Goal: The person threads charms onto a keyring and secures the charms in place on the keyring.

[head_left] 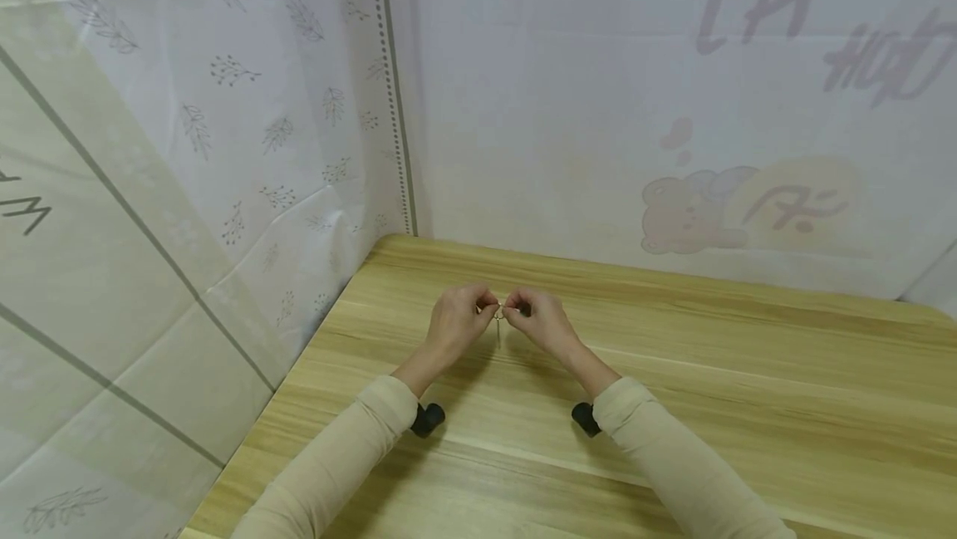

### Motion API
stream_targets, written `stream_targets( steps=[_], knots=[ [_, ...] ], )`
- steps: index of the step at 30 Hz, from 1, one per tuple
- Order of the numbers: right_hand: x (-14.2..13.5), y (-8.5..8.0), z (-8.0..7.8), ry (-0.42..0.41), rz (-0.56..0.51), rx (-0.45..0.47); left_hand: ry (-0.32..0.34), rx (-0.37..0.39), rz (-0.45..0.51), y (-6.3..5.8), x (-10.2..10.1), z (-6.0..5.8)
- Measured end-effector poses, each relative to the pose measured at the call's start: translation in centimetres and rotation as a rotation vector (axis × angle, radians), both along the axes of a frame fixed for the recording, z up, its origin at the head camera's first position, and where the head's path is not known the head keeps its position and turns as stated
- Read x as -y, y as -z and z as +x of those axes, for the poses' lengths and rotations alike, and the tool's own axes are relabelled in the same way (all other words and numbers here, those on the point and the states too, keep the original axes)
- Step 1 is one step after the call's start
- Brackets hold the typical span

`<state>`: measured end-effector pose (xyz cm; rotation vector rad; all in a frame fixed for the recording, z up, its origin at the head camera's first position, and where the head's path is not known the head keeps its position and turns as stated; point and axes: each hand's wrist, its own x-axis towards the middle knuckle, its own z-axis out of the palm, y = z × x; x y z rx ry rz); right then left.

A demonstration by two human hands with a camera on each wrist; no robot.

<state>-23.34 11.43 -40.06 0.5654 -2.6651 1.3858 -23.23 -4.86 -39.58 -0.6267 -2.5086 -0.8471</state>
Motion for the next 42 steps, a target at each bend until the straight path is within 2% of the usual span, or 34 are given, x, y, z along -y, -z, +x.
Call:
stream_targets(
  steps=[5, 8, 10, 16, 20, 24, 27, 32, 35, 38, 42],
  knots=[
    [-0.13, -0.15, -0.05, -0.007, 0.025, -0.015, 0.026, -0.115, -0.091, 0.01, -0.14, -0.06],
    [-0.18, -0.26, -0.08, -0.015, 0.031, -0.023, 0.029, -0.154, -0.104, 0.0, -0.21, -0.11],
    [-0.21, -0.27, -0.1, -0.018, 0.029, -0.022, 0.024, -0.139, -0.101, 0.0, -0.24, -0.13],
    [-0.16, -0.2, -0.12, -0.002, 0.016, -0.011, -0.003, -0.006, -0.06, -0.1, -0.29, -0.1],
    [-0.12, -0.24, -0.04, 0.016, 0.019, -0.004, -0.023, 0.023, -0.021, -0.11, -0.39, -0.06],
    [-0.14, -0.25, 0.01, 0.02, 0.018, -0.005, -0.026, 0.013, -0.004, 0.0, -0.48, -0.08],
    [-0.15, -0.26, 0.01, 0.016, 0.017, -0.01, -0.026, -0.02, -0.036, 0.04, -0.51, -0.07],
    [-0.22, -0.44, 0.12, 0.019, 0.043, -0.028, -0.011, -0.159, -0.128, 0.05, -0.59, -0.01],
    [-0.22, -0.53, 0.18, 0.024, 0.059, -0.042, 0.003, -0.221, -0.138, 0.09, -0.6, 0.01],
    [-0.2, -0.56, 0.21, 0.024, 0.062, -0.045, 0.001, -0.217, -0.128, 0.11, -0.6, 0.09],
    [-0.19, -0.54, 0.27, 0.027, 0.05, -0.029, -0.01, -0.145, -0.105, 0.12, -0.59, 0.18]
  ],
)
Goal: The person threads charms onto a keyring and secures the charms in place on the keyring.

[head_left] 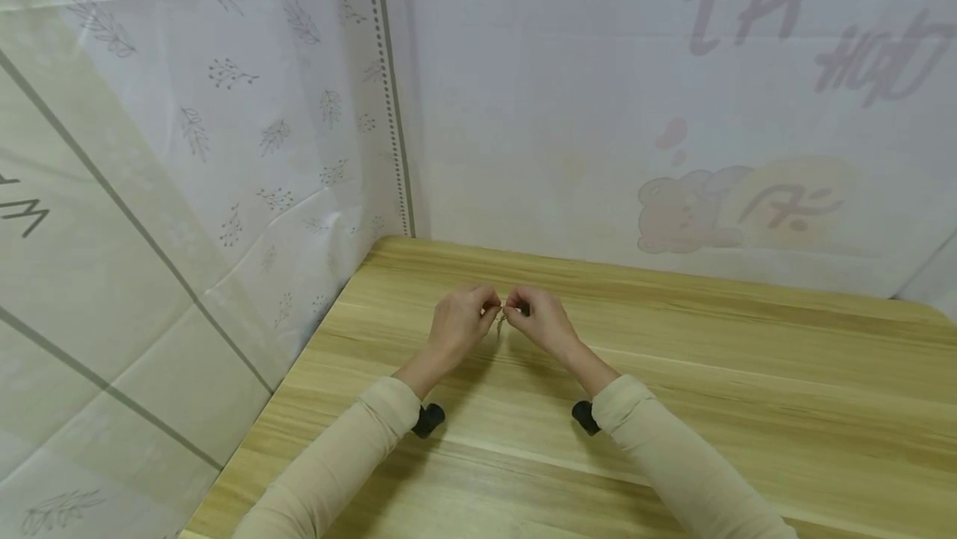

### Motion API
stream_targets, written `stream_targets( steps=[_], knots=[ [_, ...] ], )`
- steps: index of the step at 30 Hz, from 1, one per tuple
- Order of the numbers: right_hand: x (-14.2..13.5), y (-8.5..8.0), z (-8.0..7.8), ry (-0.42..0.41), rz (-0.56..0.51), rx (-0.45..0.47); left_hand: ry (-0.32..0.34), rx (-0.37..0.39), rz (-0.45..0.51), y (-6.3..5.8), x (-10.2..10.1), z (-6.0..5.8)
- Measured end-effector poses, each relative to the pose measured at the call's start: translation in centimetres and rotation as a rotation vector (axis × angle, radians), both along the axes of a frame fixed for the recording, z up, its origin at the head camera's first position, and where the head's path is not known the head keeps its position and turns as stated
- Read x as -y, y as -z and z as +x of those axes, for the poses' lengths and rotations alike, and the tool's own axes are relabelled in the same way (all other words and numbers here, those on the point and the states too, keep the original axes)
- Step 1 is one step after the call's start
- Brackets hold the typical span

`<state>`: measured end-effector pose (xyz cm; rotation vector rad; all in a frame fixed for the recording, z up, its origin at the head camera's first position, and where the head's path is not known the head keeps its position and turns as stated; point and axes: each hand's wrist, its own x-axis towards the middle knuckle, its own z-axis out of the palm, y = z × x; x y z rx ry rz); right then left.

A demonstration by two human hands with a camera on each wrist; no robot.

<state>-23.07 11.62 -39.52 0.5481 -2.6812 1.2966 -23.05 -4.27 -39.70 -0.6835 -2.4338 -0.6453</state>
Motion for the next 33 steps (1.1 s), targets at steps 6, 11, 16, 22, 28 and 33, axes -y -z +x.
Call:
stream_targets(
  steps=[6, 11, 16, 22, 28, 33],
  knots=[
    [0.14, 0.12, -0.04, 0.013, -0.019, 0.004, -0.008, 0.09, 0.035, 0.04, 0.04, 0.09],
    [0.23, 0.18, -0.05, 0.026, -0.019, 0.004, -0.019, 0.114, 0.063, 0.05, 0.04, 0.04],
    [0.29, 0.14, -0.07, 0.035, -0.025, 0.016, -0.025, 0.134, 0.081, 0.07, 0.05, -0.1],
    [0.4, 0.0, -0.13, 0.054, -0.036, 0.025, -0.024, 0.184, 0.126, 0.07, 0.02, -0.19],
    [0.41, -0.02, -0.19, 0.063, -0.054, 0.031, -0.017, 0.266, 0.221, 0.15, -0.08, -0.36],
    [0.45, -0.09, -0.2, 0.062, -0.064, 0.03, -0.035, 0.339, 0.278, 0.15, -0.21, -0.24]
  ],
)
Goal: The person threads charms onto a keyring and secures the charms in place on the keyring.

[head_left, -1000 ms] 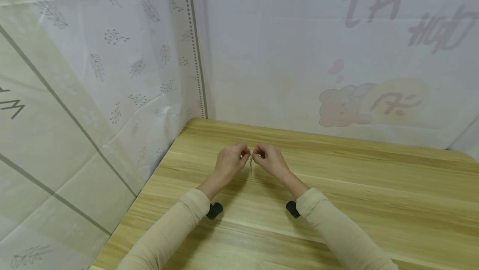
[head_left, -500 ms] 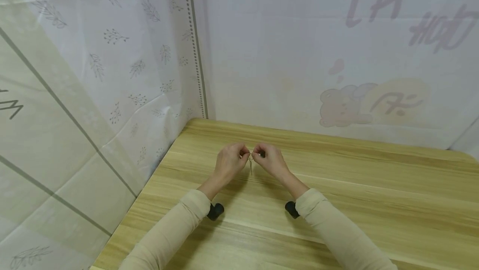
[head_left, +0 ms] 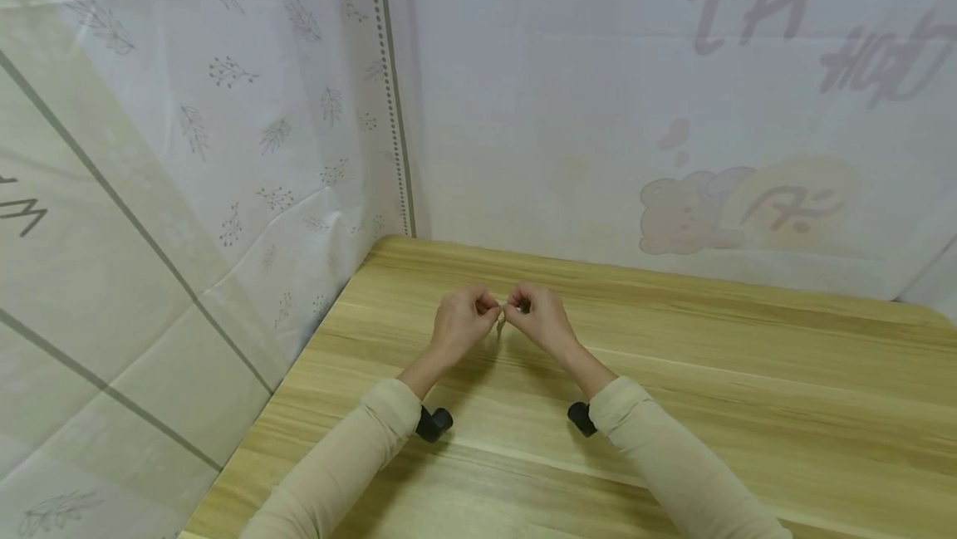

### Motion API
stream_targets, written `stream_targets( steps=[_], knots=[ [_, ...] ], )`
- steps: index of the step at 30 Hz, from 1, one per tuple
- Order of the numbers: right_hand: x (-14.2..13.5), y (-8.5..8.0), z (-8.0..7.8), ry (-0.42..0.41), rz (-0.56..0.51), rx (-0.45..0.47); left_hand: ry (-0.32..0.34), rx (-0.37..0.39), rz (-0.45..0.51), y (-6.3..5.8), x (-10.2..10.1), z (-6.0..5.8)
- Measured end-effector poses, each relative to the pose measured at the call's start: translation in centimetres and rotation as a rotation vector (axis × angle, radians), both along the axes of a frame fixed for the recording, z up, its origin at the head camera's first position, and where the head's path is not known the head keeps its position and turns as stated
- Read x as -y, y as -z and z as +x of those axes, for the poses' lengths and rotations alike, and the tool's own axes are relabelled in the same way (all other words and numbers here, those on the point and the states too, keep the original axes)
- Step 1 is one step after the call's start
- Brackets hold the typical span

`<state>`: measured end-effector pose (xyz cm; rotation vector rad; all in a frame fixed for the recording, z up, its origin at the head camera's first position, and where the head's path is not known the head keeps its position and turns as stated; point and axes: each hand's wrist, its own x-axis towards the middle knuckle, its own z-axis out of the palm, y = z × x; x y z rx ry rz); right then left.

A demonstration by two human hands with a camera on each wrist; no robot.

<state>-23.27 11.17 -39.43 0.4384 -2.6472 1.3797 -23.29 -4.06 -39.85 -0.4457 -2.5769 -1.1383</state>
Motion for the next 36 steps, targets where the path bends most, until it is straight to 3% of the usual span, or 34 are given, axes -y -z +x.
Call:
stream_targets(
  steps=[10, 15, 19, 25, 30, 36],
  knots=[
    [0.1, 0.0, 0.0, 0.018, 0.038, -0.003, -0.015, 0.038, -0.003, -0.1, -0.1, 0.0],
    [0.0, -0.2, 0.0, 0.005, 0.031, 0.0, 0.025, 0.084, 0.048, -0.2, 0.2, -0.2],
    [-0.3, -0.2, -0.2, -0.035, 0.013, 0.013, 0.088, 0.143, 0.115, -0.1, 0.7, -0.5],
    [-0.8, -0.3, -0.4, -0.108, 0.007, 0.048, 0.183, 0.312, 0.201, 0.2, 1.6, -0.9],
    [-1.0, -0.4, -0.7, -0.152, -0.006, 0.075, 0.318, 0.476, 0.309, 0.6, 2.1, -1.3],
    [-1.2, -0.9, -0.9, -0.176, 0.009, 0.086, 0.469, 0.553, 0.339, 1.0, 2.4, -1.7]
  ],
)
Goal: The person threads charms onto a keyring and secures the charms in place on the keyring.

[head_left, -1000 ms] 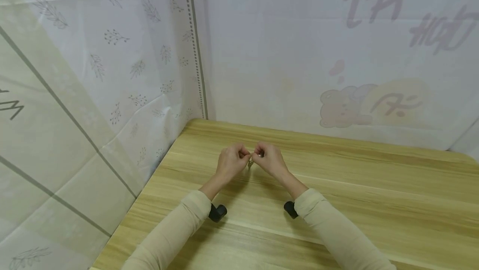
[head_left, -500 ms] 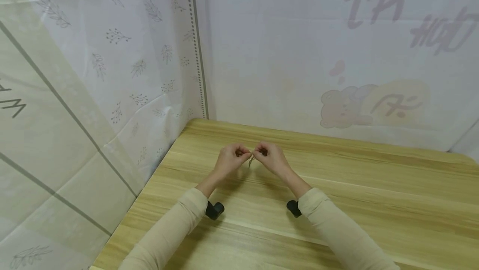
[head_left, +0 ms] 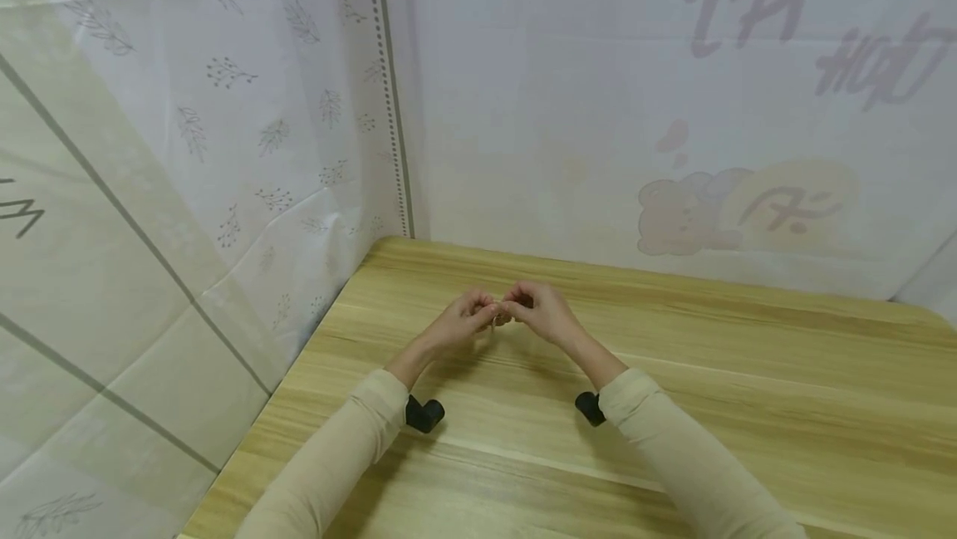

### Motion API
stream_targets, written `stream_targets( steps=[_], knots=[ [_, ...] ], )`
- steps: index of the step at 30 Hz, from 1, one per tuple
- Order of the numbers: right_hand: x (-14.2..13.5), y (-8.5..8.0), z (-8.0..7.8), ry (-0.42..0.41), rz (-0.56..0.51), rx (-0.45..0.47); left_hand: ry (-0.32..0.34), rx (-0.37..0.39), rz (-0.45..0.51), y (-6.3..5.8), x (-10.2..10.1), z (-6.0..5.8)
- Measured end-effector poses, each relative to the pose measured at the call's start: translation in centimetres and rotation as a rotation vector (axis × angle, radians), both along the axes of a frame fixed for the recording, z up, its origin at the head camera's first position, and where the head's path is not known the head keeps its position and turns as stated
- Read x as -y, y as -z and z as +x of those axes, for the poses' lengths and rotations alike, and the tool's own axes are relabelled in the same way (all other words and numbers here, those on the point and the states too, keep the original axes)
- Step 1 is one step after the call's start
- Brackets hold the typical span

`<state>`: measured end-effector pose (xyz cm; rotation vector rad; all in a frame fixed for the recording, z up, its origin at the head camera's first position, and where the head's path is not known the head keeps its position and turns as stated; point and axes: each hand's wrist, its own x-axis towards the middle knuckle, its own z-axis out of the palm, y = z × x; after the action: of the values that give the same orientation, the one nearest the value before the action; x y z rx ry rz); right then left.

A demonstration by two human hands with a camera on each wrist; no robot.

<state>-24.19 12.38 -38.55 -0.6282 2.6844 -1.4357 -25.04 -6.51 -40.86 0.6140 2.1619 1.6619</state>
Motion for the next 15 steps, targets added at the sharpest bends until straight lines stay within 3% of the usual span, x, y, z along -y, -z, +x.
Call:
stream_targets(
  steps=[5, 15],
  knots=[
    [-0.4, -0.2, -0.2, 0.007, 0.047, 0.006, 0.021, 0.017, -0.011, -0.3, 0.0, -0.4],
    [-0.7, 1.1, -0.6, -0.046, 0.105, -0.124, -0.111, -0.042, -0.17, 0.0, 0.3, -1.6]
  ],
)
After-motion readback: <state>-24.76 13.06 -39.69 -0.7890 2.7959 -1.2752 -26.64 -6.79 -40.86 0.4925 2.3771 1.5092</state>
